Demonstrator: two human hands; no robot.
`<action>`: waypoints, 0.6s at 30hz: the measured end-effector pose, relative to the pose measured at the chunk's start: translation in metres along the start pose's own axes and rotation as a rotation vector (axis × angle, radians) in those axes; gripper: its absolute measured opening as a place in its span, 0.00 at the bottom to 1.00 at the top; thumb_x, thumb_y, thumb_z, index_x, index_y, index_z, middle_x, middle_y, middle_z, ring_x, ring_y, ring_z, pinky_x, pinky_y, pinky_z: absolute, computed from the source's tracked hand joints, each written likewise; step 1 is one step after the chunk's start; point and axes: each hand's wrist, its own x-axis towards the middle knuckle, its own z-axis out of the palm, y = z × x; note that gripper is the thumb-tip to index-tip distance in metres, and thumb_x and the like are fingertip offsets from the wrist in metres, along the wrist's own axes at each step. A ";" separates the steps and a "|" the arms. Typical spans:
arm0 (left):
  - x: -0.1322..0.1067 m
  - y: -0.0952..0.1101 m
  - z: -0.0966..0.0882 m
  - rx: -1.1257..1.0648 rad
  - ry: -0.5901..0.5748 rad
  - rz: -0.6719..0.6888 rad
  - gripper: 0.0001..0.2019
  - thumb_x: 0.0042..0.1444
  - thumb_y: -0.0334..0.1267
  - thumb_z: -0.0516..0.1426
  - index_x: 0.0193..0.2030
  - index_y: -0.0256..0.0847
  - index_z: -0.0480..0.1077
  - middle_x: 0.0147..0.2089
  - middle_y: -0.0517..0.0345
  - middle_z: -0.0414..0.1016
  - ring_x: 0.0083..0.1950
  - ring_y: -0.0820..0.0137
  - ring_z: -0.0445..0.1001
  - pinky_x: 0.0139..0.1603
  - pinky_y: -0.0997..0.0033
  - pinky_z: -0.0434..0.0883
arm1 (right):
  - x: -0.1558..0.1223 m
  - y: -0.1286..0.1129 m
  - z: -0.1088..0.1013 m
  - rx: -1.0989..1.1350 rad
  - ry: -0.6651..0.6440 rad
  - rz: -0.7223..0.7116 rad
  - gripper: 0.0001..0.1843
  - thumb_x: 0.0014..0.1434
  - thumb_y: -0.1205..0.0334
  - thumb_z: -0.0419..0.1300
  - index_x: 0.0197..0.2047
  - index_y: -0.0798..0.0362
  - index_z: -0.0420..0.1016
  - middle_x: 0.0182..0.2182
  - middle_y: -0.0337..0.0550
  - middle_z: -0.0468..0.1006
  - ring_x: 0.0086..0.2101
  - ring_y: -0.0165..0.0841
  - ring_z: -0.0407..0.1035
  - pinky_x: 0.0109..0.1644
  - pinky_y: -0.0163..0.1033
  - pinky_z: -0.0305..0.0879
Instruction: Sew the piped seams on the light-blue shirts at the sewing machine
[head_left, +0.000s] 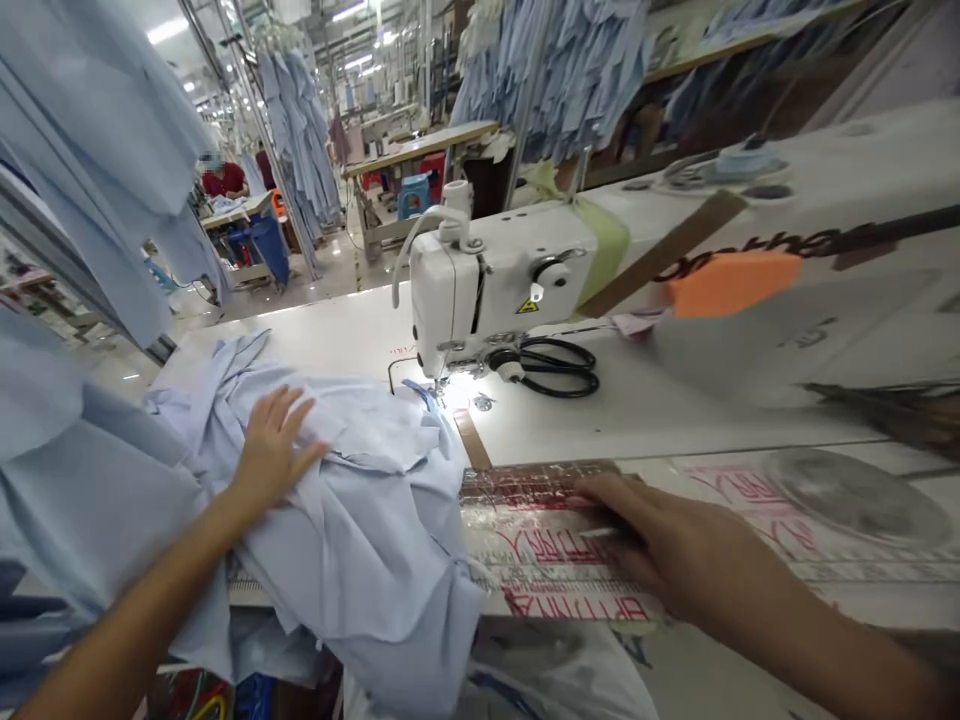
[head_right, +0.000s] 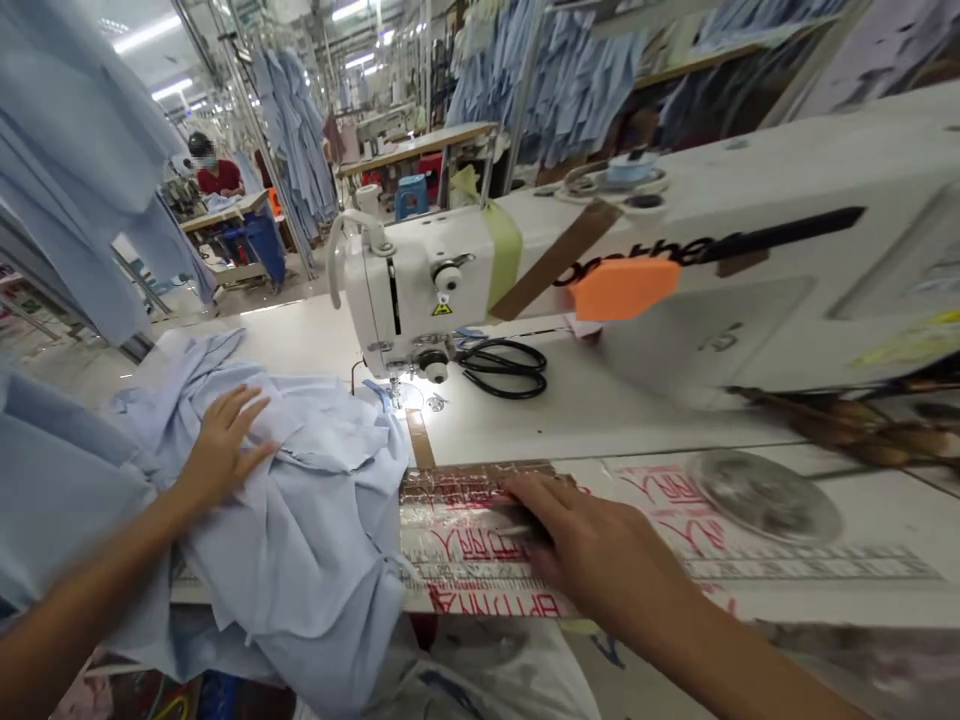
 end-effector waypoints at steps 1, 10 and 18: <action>0.008 0.009 -0.004 -0.053 0.008 0.118 0.25 0.55 0.51 0.54 0.54 0.37 0.61 0.56 0.42 0.63 0.61 0.56 0.57 0.59 0.49 0.59 | 0.007 -0.006 -0.004 0.073 -0.035 -0.007 0.17 0.48 0.75 0.47 0.39 0.47 0.62 0.35 0.47 0.74 0.32 0.37 0.70 0.29 0.41 0.63; 0.015 0.066 -0.009 -0.093 0.096 0.572 0.03 0.57 0.26 0.52 0.38 0.34 0.66 0.32 0.55 0.70 0.37 0.68 0.67 0.38 0.66 0.69 | 0.066 -0.044 -0.023 0.466 -0.350 -0.180 0.11 0.59 0.60 0.51 0.45 0.52 0.66 0.38 0.46 0.72 0.37 0.35 0.68 0.37 0.38 0.63; 0.005 0.067 -0.006 0.007 0.163 0.736 0.04 0.55 0.24 0.53 0.32 0.34 0.64 0.24 0.61 0.65 0.25 0.74 0.62 0.24 0.72 0.61 | 0.069 -0.065 -0.001 0.275 -0.278 -0.199 0.09 0.58 0.63 0.55 0.43 0.51 0.70 0.34 0.40 0.77 0.31 0.33 0.71 0.29 0.35 0.60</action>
